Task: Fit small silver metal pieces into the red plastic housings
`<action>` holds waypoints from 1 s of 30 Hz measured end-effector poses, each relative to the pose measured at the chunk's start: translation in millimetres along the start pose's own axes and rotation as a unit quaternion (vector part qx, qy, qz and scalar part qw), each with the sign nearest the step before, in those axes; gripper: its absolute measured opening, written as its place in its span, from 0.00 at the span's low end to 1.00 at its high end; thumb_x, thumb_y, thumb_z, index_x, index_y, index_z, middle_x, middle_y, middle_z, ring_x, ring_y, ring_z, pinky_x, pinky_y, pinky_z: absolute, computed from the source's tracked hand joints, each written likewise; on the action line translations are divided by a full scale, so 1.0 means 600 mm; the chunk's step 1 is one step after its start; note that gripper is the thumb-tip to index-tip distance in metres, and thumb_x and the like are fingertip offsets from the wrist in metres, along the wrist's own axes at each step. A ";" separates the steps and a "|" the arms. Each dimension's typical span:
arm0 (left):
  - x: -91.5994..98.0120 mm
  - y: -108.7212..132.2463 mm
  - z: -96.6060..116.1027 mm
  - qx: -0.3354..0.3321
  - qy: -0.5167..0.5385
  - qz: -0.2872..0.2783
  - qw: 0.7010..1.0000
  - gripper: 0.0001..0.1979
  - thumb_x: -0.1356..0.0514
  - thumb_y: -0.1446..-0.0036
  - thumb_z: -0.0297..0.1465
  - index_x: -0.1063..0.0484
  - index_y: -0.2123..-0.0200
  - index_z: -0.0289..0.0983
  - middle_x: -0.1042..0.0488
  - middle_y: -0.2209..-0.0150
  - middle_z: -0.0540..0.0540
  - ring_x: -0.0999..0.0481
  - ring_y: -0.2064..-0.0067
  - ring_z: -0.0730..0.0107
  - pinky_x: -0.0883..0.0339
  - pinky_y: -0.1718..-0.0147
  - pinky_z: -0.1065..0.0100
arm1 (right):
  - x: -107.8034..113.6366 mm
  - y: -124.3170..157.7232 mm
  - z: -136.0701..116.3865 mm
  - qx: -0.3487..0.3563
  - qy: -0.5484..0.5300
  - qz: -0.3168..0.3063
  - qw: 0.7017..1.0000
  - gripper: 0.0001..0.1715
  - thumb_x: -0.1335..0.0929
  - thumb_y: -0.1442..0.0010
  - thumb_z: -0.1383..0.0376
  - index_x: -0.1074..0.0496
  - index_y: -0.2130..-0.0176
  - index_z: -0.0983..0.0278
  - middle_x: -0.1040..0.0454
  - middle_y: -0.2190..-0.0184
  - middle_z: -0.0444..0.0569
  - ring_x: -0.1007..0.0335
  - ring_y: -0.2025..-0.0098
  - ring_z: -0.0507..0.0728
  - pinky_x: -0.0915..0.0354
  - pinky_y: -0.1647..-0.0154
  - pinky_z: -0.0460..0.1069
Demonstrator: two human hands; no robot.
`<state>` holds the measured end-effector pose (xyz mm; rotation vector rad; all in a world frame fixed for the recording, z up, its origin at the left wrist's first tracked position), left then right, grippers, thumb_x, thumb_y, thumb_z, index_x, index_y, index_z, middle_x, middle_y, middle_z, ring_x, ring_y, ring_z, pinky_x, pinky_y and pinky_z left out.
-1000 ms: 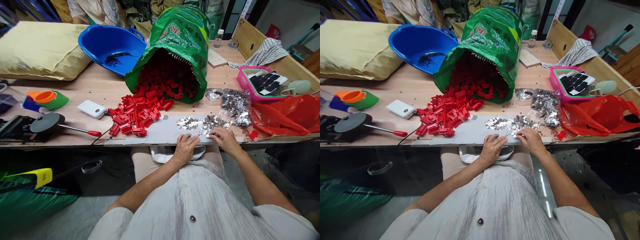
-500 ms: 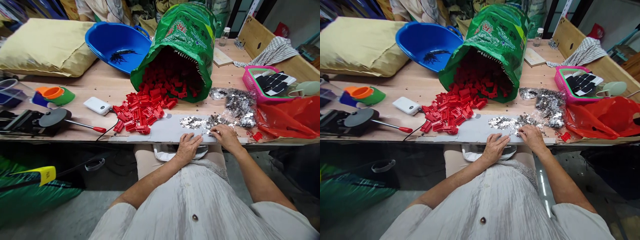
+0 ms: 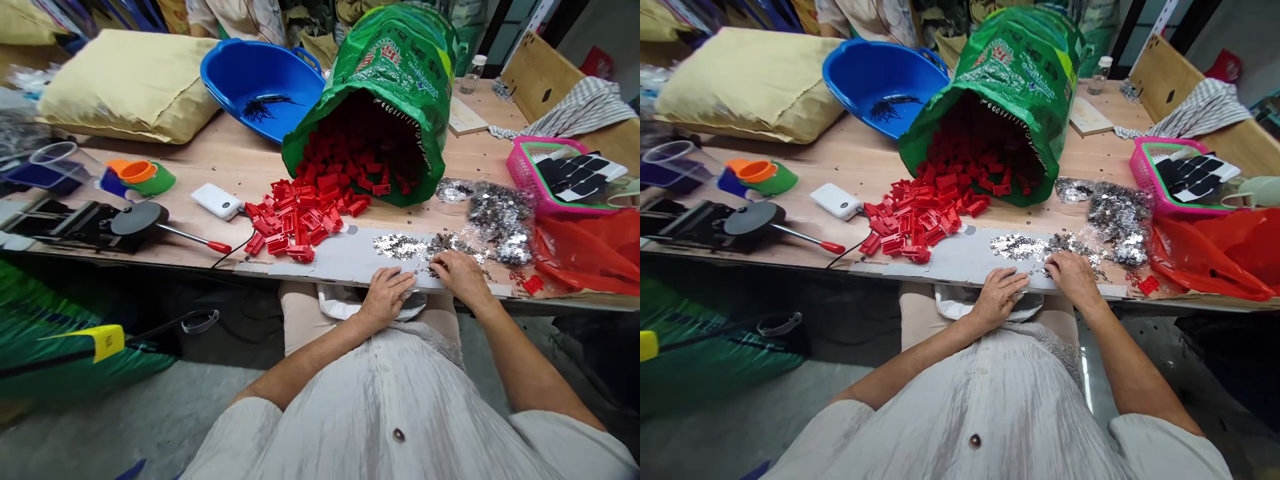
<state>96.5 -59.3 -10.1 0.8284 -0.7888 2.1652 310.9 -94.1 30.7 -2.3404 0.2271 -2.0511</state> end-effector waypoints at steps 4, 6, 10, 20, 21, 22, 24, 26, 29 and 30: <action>0.018 -0.003 0.010 0.022 0.126 0.050 0.991 0.17 0.46 0.34 0.35 0.29 0.44 0.42 0.26 0.43 0.43 0.29 0.41 0.62 0.41 0.39 0.52 | 0.010 0.001 -0.008 0.002 -0.058 0.034 0.998 0.12 0.35 0.36 0.59 0.25 0.58 0.60 0.21 0.62 0.52 0.27 0.59 0.63 0.38 0.58 0.56; 0.033 -0.003 0.018 0.048 0.211 0.091 0.972 0.19 0.46 0.34 0.37 0.29 0.43 0.41 0.27 0.42 0.42 0.30 0.40 0.63 0.39 0.39 0.55 | 0.019 0.001 -0.029 0.021 -0.148 0.029 0.988 0.13 0.35 0.36 0.57 0.25 0.57 0.60 0.21 0.62 0.51 0.27 0.61 0.61 0.36 0.60 0.55; 0.065 -0.002 0.030 0.110 0.318 0.156 0.929 0.25 0.49 0.33 0.42 0.36 0.37 0.40 0.34 0.36 0.41 0.37 0.34 0.61 0.44 0.34 0.55 | 0.031 0.006 -0.101 0.064 -0.327 -0.046 0.942 0.13 0.36 0.35 0.54 0.28 0.58 0.57 0.23 0.62 0.49 0.28 0.65 0.57 0.33 0.64 0.52; 0.078 0.033 0.018 0.153 0.408 0.152 0.887 0.30 0.57 0.32 0.47 0.40 0.35 0.38 0.38 0.34 0.42 0.37 0.35 0.58 0.43 0.35 0.56 | -0.032 0.015 -0.213 0.093 -0.565 -0.147 0.807 0.11 0.33 0.36 0.58 0.32 0.54 0.57 0.25 0.58 0.48 0.27 0.57 0.57 0.30 0.54 0.52; 0.080 0.038 0.015 0.147 0.398 0.145 0.894 0.29 0.56 0.32 0.46 0.39 0.35 0.38 0.37 0.35 0.41 0.35 0.36 0.58 0.42 0.36 0.56 | -0.036 0.016 -0.216 0.091 -0.573 -0.156 0.800 0.11 0.33 0.36 0.57 0.32 0.55 0.58 0.25 0.59 0.48 0.27 0.59 0.56 0.30 0.55 0.52; 0.086 0.043 0.011 0.140 0.378 0.141 0.904 0.28 0.54 0.32 0.45 0.39 0.35 0.38 0.35 0.36 0.40 0.34 0.37 0.58 0.40 0.37 0.56 | -0.038 0.017 -0.217 0.089 -0.580 -0.166 0.793 0.11 0.33 0.36 0.57 0.32 0.55 0.58 0.25 0.61 0.48 0.27 0.60 0.56 0.29 0.57 0.52; 0.111 0.055 -0.004 0.125 0.302 0.147 0.934 0.27 0.50 0.33 0.43 0.38 0.35 0.39 0.32 0.39 0.40 0.32 0.39 0.59 0.38 0.39 0.56 | -0.036 0.020 -0.215 0.070 -0.595 -0.184 0.779 0.13 0.32 0.37 0.55 0.31 0.55 0.59 0.25 0.65 0.48 0.27 0.62 0.57 0.29 0.60 0.51; 0.153 0.068 -0.030 0.099 0.164 0.191 0.963 0.25 0.46 0.35 0.41 0.35 0.38 0.40 0.29 0.41 0.40 0.32 0.39 0.58 0.39 0.38 0.54 | -0.031 0.023 -0.201 0.028 -0.612 -0.189 0.767 0.15 0.32 0.38 0.54 0.32 0.54 0.58 0.24 0.66 0.48 0.27 0.63 0.57 0.29 0.62 0.52; 0.222 0.087 -0.085 0.116 -0.070 0.227 0.964 0.20 0.50 0.34 0.32 0.31 0.41 0.41 0.27 0.43 0.42 0.36 0.36 0.59 0.46 0.35 0.51 | -0.026 0.031 -0.160 -0.039 -0.633 -0.171 0.754 0.17 0.31 0.39 0.54 0.33 0.54 0.57 0.23 0.66 0.49 0.26 0.66 0.56 0.29 0.62 0.52; 0.242 0.093 -0.105 0.145 -0.126 0.225 0.955 0.20 0.51 0.34 0.29 0.31 0.41 0.41 0.28 0.41 0.43 0.39 0.35 0.58 0.48 0.35 0.50 | -0.025 0.034 -0.144 -0.056 -0.637 -0.162 0.751 0.17 0.31 0.39 0.54 0.33 0.54 0.57 0.23 0.66 0.48 0.27 0.67 0.56 0.29 0.63 0.52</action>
Point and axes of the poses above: each hand's wrist, its own y-axis away from the middle knuckle, its own x-axis out of the back of the hand, z = x × y, the point moved 2 cm from there along -y, towards the middle knuckle
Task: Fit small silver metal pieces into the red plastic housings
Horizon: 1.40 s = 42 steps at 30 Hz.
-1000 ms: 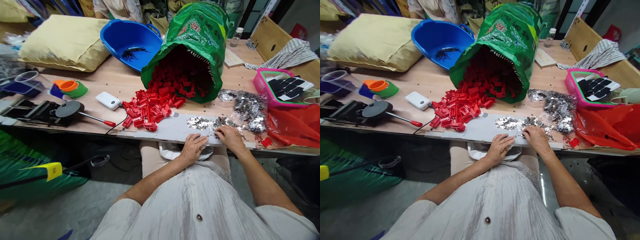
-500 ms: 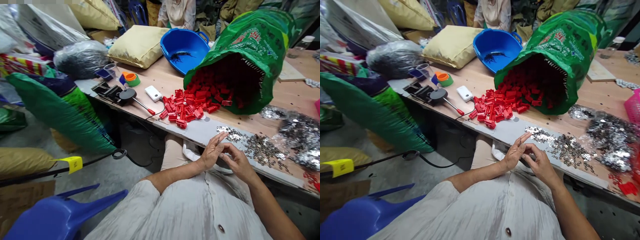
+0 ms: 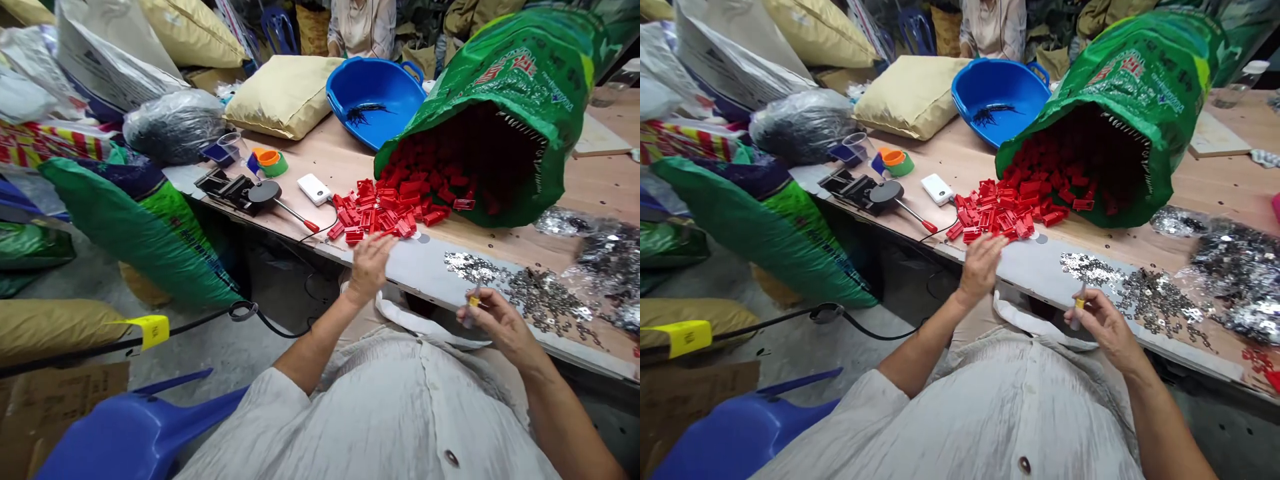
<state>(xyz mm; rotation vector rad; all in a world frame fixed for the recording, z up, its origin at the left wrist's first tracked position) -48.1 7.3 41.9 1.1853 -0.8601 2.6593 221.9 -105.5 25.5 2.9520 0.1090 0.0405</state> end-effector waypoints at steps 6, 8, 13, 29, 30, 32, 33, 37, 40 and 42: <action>0.020 -0.022 -0.085 0.008 -0.124 -0.080 0.989 0.21 0.48 0.38 0.25 0.28 0.44 0.43 0.28 0.42 0.43 0.43 0.33 0.52 0.54 0.35 0.43 | 0.088 0.031 0.006 0.002 -0.066 0.150 0.986 0.14 0.29 0.46 0.55 0.32 0.60 0.56 0.28 0.67 0.47 0.31 0.70 0.55 0.32 0.71 0.52; 0.015 -0.023 -0.095 0.000 -0.115 -0.086 0.990 0.20 0.46 0.40 0.26 0.27 0.45 0.42 0.26 0.44 0.43 0.39 0.35 0.51 0.54 0.36 0.42 | 0.112 0.039 0.001 0.009 -0.056 0.195 0.979 0.15 0.28 0.48 0.56 0.31 0.62 0.56 0.29 0.68 0.45 0.35 0.73 0.53 0.36 0.73 0.49; 0.007 -0.029 -0.115 -0.032 -0.079 -0.037 0.996 0.16 0.43 0.41 0.29 0.24 0.50 0.41 0.22 0.52 0.42 0.34 0.41 0.51 0.56 0.35 0.42 | 0.165 0.045 -0.001 0.038 0.129 0.297 0.945 0.14 0.31 0.42 0.52 0.29 0.64 0.59 0.35 0.75 0.42 0.42 0.77 0.51 0.43 0.76 0.48; -0.006 0.002 -0.018 0.283 0.536 -0.012 0.795 0.28 0.34 0.45 0.38 0.34 0.41 0.47 0.22 0.57 0.48 0.22 0.59 0.71 0.27 0.56 0.65 | 0.186 0.030 0.017 0.008 0.509 0.307 0.804 0.18 0.37 0.36 0.52 0.23 0.60 0.60 0.22 0.68 0.50 0.29 0.67 0.60 0.40 0.67 0.51; -0.014 0.010 -0.002 0.309 0.573 -0.044 0.758 0.29 0.34 0.45 0.37 0.36 0.41 0.48 0.22 0.57 0.49 0.21 0.61 0.72 0.27 0.57 0.65 | 0.187 0.034 0.016 -0.003 0.512 0.307 0.802 0.19 0.38 0.35 0.52 0.23 0.60 0.60 0.22 0.70 0.50 0.29 0.69 0.59 0.41 0.69 0.51; -0.027 0.023 0.027 0.348 0.620 -0.088 0.698 0.31 0.33 0.46 0.35 0.38 0.40 0.50 0.22 0.58 0.50 0.21 0.63 0.73 0.26 0.58 0.65 | 0.189 0.041 0.016 0.000 0.515 0.306 0.801 0.20 0.39 0.34 0.53 0.24 0.59 0.60 0.22 0.70 0.50 0.29 0.68 0.60 0.41 0.68 0.51; -0.032 0.029 0.040 0.363 0.636 -0.105 0.673 0.32 0.33 0.46 0.34 0.39 0.39 0.51 0.22 0.58 0.50 0.20 0.63 0.73 0.25 0.58 0.65 | 0.191 0.044 0.017 0.013 0.513 0.303 0.803 0.19 0.39 0.34 0.54 0.24 0.59 0.60 0.22 0.68 0.51 0.28 0.66 0.60 0.40 0.66 0.51; -0.050 0.042 0.075 0.397 0.662 -0.164 0.614 0.33 0.33 0.46 0.33 0.38 0.39 0.48 0.22 0.57 0.48 0.19 0.62 0.71 0.24 0.59 0.66 | 0.198 0.048 0.026 0.055 0.501 0.280 0.817 0.15 0.37 0.36 0.58 0.24 0.58 0.62 0.22 0.60 0.53 0.28 0.59 0.61 0.36 0.58 0.53; -0.062 0.048 0.091 0.414 0.668 -0.187 0.589 0.29 0.33 0.46 0.33 0.35 0.42 0.45 0.22 0.56 0.47 0.18 0.62 0.68 0.24 0.61 0.68 | 0.199 0.047 0.034 0.050 0.501 0.264 0.822 0.13 0.35 0.37 0.59 0.24 0.59 0.61 0.23 0.61 0.53 0.28 0.59 0.61 0.35 0.58 0.54; -0.068 0.054 0.099 0.425 0.672 -0.196 0.574 0.26 0.33 0.45 0.34 0.33 0.44 0.43 0.22 0.58 0.46 0.18 0.62 0.67 0.24 0.62 0.69 | 0.197 0.045 0.036 0.047 0.501 0.259 0.824 0.12 0.35 0.38 0.60 0.24 0.60 0.61 0.23 0.61 0.53 0.28 0.58 0.61 0.35 0.57 0.54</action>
Point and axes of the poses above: each hand's wrist, its own y-axis away from the middle knuckle, its own x-axis out of the back of the hand, z = x × y, the point moved 2 cm from there along -y, towards the middle knuckle
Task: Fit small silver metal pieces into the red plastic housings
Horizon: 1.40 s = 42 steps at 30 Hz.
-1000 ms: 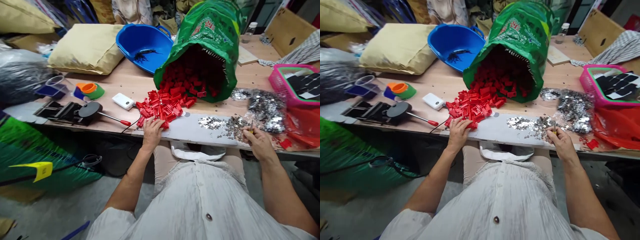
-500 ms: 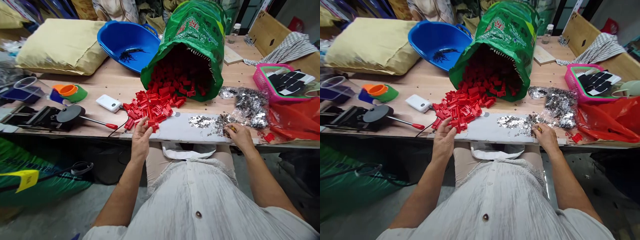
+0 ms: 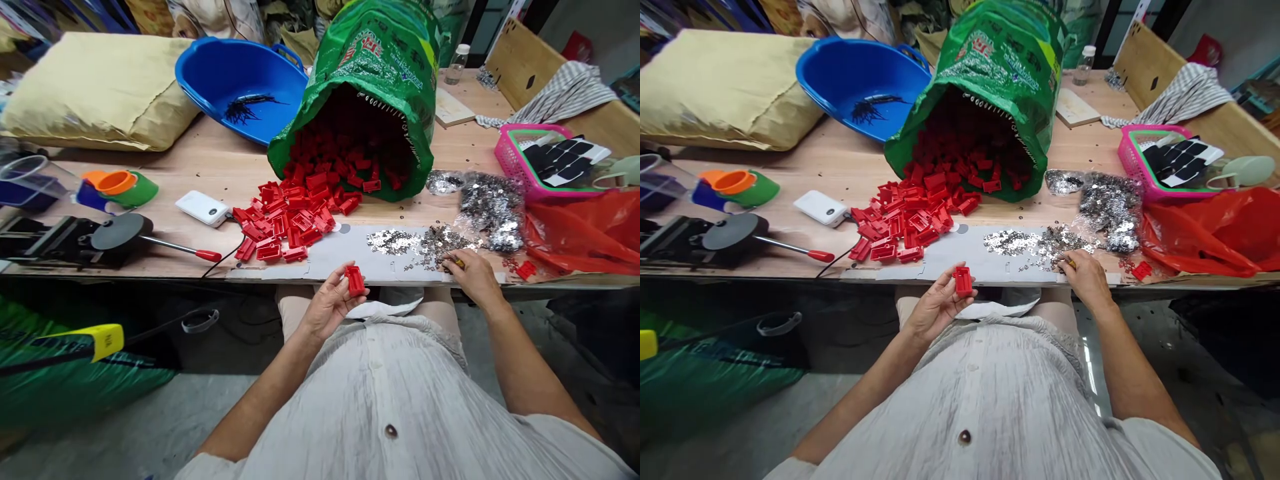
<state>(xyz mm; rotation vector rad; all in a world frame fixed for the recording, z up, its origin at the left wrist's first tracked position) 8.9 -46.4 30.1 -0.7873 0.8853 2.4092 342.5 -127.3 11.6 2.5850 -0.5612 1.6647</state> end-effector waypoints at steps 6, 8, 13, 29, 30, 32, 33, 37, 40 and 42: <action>-0.011 0.006 -0.033 0.041 0.016 -0.008 0.999 0.21 0.32 0.46 0.32 0.32 0.50 0.39 0.22 0.60 0.46 0.18 0.62 0.64 0.23 0.61 0.67 | 0.004 0.001 -0.007 -0.002 -0.011 -0.001 1.000 0.12 0.35 0.38 0.60 0.24 0.60 0.61 0.23 0.61 0.51 0.28 0.59 0.61 0.35 0.58 0.54; -0.014 0.007 -0.042 0.045 0.023 -0.014 0.999 0.20 0.32 0.46 0.32 0.32 0.52 0.38 0.23 0.61 0.46 0.18 0.63 0.64 0.23 0.61 0.66 | 0.006 0.003 -0.011 0.004 -0.016 -0.002 1.000 0.11 0.35 0.38 0.60 0.24 0.60 0.61 0.23 0.62 0.51 0.28 0.59 0.61 0.35 0.58 0.54; -0.020 0.006 -0.058 0.063 0.027 -0.028 0.997 0.23 0.31 0.48 0.31 0.33 0.51 0.39 0.25 0.63 0.48 0.18 0.62 0.62 0.23 0.60 0.63 | 0.004 0.009 -0.029 0.016 -0.027 -0.017 0.999 0.11 0.34 0.37 0.59 0.24 0.61 0.60 0.23 0.62 0.50 0.28 0.60 0.60 0.35 0.59 0.53; -0.024 0.011 -0.071 0.079 0.023 -0.046 0.996 0.22 0.31 0.48 0.30 0.31 0.50 0.39 0.26 0.61 0.47 0.19 0.59 0.61 0.24 0.55 0.57 | -0.008 -0.030 -0.074 0.019 0.110 -0.038 0.993 0.11 0.34 0.37 0.59 0.24 0.59 0.60 0.23 0.60 0.50 0.28 0.61 0.60 0.38 0.63 0.51; -0.025 0.010 -0.069 0.077 0.024 -0.047 0.996 0.22 0.31 0.48 0.30 0.31 0.50 0.39 0.26 0.60 0.47 0.19 0.59 0.61 0.24 0.56 0.56 | -0.009 -0.031 -0.077 0.014 0.124 -0.044 0.991 0.10 0.34 0.37 0.59 0.24 0.60 0.59 0.23 0.60 0.50 0.28 0.62 0.60 0.39 0.64 0.51; -0.028 0.007 -0.066 0.073 0.025 -0.050 0.996 0.21 0.32 0.48 0.30 0.31 0.51 0.39 0.26 0.58 0.46 0.19 0.57 0.59 0.23 0.57 0.56 | -0.010 -0.033 -0.080 0.008 0.145 -0.058 0.988 0.10 0.34 0.37 0.59 0.24 0.62 0.59 0.23 0.62 0.50 0.28 0.64 0.59 0.40 0.66 0.51; -0.029 0.005 -0.064 0.071 0.024 -0.050 0.996 0.21 0.32 0.48 0.29 0.31 0.51 0.39 0.27 0.57 0.45 0.19 0.57 0.59 0.23 0.57 0.56 | -0.011 -0.033 -0.081 0.005 0.151 -0.064 0.987 0.11 0.34 0.37 0.59 0.24 0.62 0.59 0.23 0.62 0.50 0.28 0.64 0.59 0.41 0.67 0.51; -0.041 -0.003 -0.060 0.063 0.005 -0.057 0.996 0.20 0.30 0.50 0.32 0.30 0.54 0.39 0.27 0.56 0.45 0.20 0.56 0.58 0.22 0.60 0.57 | -0.006 -0.036 -0.086 0.000 0.131 -0.061 0.990 0.11 0.35 0.37 0.59 0.25 0.63 0.60 0.22 0.61 0.50 0.28 0.64 0.60 0.42 0.67 0.51; -0.056 -0.015 -0.063 0.043 -0.042 -0.051 0.997 0.17 0.30 0.50 0.37 0.30 0.61 0.37 0.27 0.58 0.46 0.20 0.60 0.61 0.22 0.66 0.60 | 0.010 -0.036 -0.099 0.011 0.061 -0.035 0.997 0.10 0.35 0.37 0.59 0.25 0.63 0.61 0.22 0.63 0.50 0.28 0.65 0.58 0.41 0.66 0.50; -0.067 -0.027 -0.066 0.018 -0.088 -0.041 0.995 0.18 0.31 0.50 0.41 0.30 0.63 0.36 0.27 0.65 0.48 0.21 0.63 0.64 0.24 0.69 0.63 | 0.023 -0.032 -0.116 0.018 0.003 -0.032 0.999 0.11 0.34 0.37 0.58 0.26 0.64 0.61 0.22 0.67 0.48 0.28 0.69 0.56 0.40 0.68 0.49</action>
Point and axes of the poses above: each hand's wrist, its own y-axis away from the middle knuckle, its own x-axis out of the back of the hand, z = x × y, the point moved 2 cm from there along -y, towards the middle knuckle
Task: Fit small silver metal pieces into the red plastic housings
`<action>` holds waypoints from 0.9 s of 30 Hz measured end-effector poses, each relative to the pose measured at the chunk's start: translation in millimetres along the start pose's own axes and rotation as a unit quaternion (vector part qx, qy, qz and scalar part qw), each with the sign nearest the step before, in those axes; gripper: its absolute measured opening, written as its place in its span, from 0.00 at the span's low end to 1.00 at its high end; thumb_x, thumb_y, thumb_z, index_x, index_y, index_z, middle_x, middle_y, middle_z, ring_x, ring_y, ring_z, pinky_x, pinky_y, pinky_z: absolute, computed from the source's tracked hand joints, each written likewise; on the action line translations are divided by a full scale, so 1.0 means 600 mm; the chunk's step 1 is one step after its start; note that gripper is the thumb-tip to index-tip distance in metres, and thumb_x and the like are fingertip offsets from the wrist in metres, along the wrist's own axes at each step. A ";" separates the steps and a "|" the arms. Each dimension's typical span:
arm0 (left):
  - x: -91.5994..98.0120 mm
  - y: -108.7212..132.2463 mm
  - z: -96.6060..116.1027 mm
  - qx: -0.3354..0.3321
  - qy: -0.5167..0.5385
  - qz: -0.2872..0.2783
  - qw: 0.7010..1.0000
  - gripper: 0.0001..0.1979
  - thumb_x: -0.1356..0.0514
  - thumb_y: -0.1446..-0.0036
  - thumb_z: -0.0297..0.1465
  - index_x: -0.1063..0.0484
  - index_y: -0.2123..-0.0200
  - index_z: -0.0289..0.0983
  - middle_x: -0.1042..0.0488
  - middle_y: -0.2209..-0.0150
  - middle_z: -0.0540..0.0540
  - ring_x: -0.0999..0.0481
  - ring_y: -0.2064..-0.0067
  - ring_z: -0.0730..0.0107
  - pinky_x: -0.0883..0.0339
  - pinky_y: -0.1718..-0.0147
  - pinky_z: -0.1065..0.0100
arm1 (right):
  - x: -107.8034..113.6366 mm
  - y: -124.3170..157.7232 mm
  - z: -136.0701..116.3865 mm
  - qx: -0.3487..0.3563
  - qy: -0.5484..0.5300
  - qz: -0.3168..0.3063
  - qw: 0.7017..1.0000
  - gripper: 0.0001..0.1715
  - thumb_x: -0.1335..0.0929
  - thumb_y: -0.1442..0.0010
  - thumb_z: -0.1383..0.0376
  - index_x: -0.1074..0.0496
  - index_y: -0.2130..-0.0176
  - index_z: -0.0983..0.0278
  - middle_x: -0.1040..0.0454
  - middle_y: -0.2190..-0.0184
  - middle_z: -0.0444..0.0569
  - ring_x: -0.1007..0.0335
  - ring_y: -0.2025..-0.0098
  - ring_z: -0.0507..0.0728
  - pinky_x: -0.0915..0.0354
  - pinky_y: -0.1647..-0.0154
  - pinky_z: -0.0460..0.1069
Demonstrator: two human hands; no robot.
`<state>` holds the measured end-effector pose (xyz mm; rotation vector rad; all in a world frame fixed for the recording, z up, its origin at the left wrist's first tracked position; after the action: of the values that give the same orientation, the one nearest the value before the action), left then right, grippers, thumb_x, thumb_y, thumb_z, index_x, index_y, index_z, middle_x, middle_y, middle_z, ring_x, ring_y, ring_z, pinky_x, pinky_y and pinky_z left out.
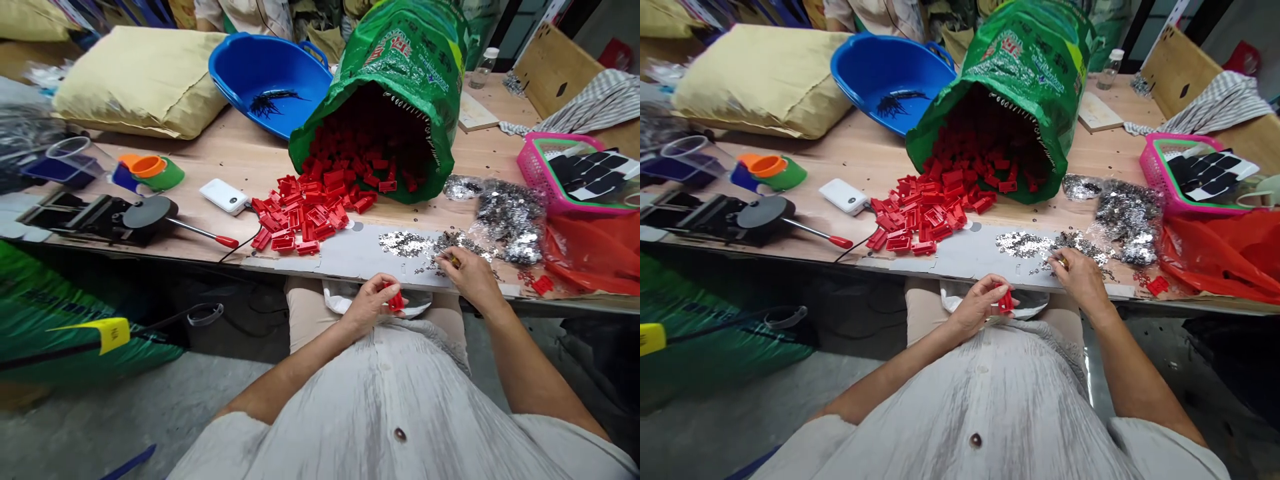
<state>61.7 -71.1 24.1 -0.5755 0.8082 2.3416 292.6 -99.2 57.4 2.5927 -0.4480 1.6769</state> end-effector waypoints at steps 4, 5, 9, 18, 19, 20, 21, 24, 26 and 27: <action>-0.020 -0.026 -0.002 -0.034 -0.084 -0.015 0.996 0.23 0.33 0.50 0.46 0.27 0.58 0.35 0.30 0.73 0.51 0.26 0.70 0.72 0.26 0.70 0.67 | 0.019 0.014 -0.043 0.038 -0.069 -0.016 0.997 0.11 0.34 0.37 0.57 0.27 0.64 0.60 0.23 0.72 0.44 0.29 0.73 0.53 0.41 0.71 0.47; -0.022 -0.031 -0.002 -0.043 -0.102 -0.016 0.994 0.24 0.34 0.49 0.47 0.27 0.57 0.35 0.29 0.73 0.51 0.27 0.72 0.73 0.27 0.70 0.68 | 0.021 0.018 -0.053 0.050 -0.074 -0.017 0.996 0.10 0.34 0.37 0.57 0.27 0.64 0.60 0.23 0.72 0.44 0.29 0.73 0.53 0.41 0.71 0.46; -0.026 -0.038 -0.001 -0.096 -0.145 0.001 0.985 0.23 0.35 0.49 0.47 0.25 0.59 0.34 0.29 0.72 0.50 0.30 0.73 0.76 0.33 0.71 0.72 | 0.015 0.026 -0.076 0.088 -0.079 -0.026 0.993 0.10 0.35 0.37 0.58 0.27 0.64 0.60 0.23 0.72 0.45 0.30 0.72 0.53 0.40 0.70 0.47; -0.025 -0.029 0.002 -0.103 -0.135 0.013 0.985 0.21 0.36 0.47 0.47 0.25 0.63 0.33 0.30 0.74 0.50 0.32 0.71 0.75 0.37 0.68 0.72 | -0.004 0.031 -0.091 0.102 -0.121 -0.041 0.987 0.06 0.34 0.38 0.60 0.29 0.64 0.59 0.26 0.72 0.43 0.33 0.73 0.52 0.39 0.70 0.47; -0.023 -0.029 0.002 -0.106 -0.140 0.014 0.984 0.20 0.37 0.46 0.46 0.25 0.63 0.33 0.30 0.73 0.50 0.31 0.70 0.74 0.37 0.67 0.72 | -0.004 0.031 -0.092 0.103 -0.128 -0.043 0.985 0.06 0.34 0.38 0.61 0.29 0.63 0.59 0.25 0.71 0.43 0.33 0.73 0.52 0.38 0.70 0.47; -0.022 -0.030 0.002 -0.109 -0.145 0.016 0.983 0.19 0.38 0.45 0.46 0.24 0.63 0.33 0.29 0.73 0.50 0.31 0.69 0.73 0.36 0.66 0.72 | -0.004 0.031 -0.093 0.103 -0.134 -0.043 0.985 0.05 0.34 0.38 0.61 0.29 0.63 0.59 0.25 0.70 0.43 0.33 0.73 0.52 0.38 0.70 0.47; -0.021 -0.030 0.002 -0.113 -0.150 0.018 0.982 0.19 0.39 0.44 0.45 0.24 0.64 0.33 0.29 0.73 0.49 0.30 0.68 0.72 0.36 0.65 0.71 | -0.004 0.030 -0.094 0.102 -0.139 -0.043 0.984 0.05 0.34 0.38 0.61 0.29 0.63 0.59 0.25 0.70 0.43 0.33 0.73 0.52 0.39 0.70 0.47; -0.018 -0.032 0.002 -0.129 -0.176 0.022 0.976 0.16 0.39 0.43 0.43 0.24 0.66 0.34 0.28 0.71 0.48 0.29 0.65 0.70 0.35 0.61 0.70 | -0.003 0.030 -0.096 0.102 -0.145 -0.039 0.983 0.05 0.34 0.37 0.61 0.29 0.64 0.59 0.26 0.70 0.43 0.34 0.73 0.52 0.39 0.70 0.47; -0.017 -0.032 0.004 -0.141 -0.200 0.019 0.969 0.16 0.40 0.43 0.42 0.24 0.69 0.34 0.29 0.70 0.47 0.29 0.64 0.70 0.35 0.60 0.70 | -0.003 0.030 -0.098 0.111 -0.148 -0.036 0.982 0.04 0.34 0.37 0.62 0.30 0.64 0.59 0.26 0.70 0.43 0.34 0.72 0.52 0.39 0.69 0.47; -0.017 -0.032 0.005 -0.148 -0.211 0.017 0.966 0.16 0.41 0.42 0.42 0.24 0.70 0.34 0.29 0.70 0.47 0.29 0.64 0.70 0.35 0.60 0.70 | -0.004 0.030 -0.099 0.119 -0.149 -0.033 0.981 0.04 0.34 0.37 0.62 0.30 0.64 0.59 0.26 0.69 0.44 0.34 0.71 0.52 0.39 0.68 0.47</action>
<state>81.2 -60.7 24.1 -0.1633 0.2780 2.5071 234.6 -106.0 77.9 3.0107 -0.1699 1.4035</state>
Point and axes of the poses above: each hand's wrist, its own y-axis away from the middle knuckle, its own x-axis out of the back of the hand, z = x × y, the point moved 2 cm from there along -y, towards the middle knuckle
